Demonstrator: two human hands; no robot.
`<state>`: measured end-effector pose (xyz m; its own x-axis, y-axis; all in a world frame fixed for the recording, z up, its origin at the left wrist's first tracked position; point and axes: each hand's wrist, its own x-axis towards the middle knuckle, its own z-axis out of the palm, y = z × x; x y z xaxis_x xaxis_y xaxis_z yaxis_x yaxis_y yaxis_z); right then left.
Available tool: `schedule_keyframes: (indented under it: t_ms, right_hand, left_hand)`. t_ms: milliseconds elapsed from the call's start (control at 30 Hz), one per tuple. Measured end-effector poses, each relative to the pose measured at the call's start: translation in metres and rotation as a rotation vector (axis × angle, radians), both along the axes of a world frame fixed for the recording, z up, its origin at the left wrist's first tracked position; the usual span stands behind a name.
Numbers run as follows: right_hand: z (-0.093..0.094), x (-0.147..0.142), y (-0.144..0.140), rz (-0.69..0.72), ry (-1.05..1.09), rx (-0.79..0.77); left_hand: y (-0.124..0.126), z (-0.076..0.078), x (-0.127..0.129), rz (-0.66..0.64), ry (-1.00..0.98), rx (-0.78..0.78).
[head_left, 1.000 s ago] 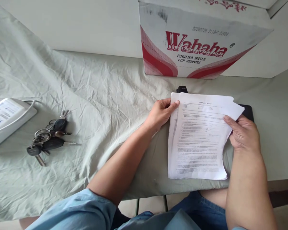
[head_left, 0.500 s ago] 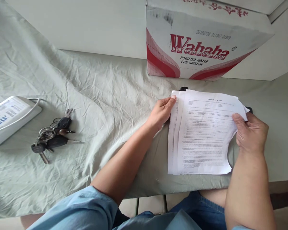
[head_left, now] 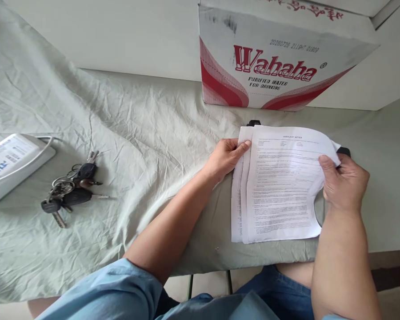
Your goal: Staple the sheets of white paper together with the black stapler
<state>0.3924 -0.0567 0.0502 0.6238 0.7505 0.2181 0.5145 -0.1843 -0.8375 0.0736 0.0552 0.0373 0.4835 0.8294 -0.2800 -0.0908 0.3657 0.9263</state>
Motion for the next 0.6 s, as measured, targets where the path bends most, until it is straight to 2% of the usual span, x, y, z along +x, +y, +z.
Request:
schedule_keyframes:
  t_ms: [100,167,400,600]
  right_hand:
    - [-0.002,-0.001,0.004,-0.046,0.016,0.139]
    - [-0.003,0.000,0.006,-0.077,0.051,0.176]
    - [-0.004,0.002,0.011,-0.135,0.121,0.204]
    - [-0.002,-0.009,0.014,-0.117,0.148,0.199]
  left_hand:
    - [0.003,-0.002,-0.001,0.049,0.011,0.027]
    - [0.004,-0.002,-0.002,0.091,0.023,0.036]
    - [0.002,0.001,-0.001,0.161,-0.082,-0.019]
    - [0.001,0.003,-0.001,0.127,-0.084,-0.038]
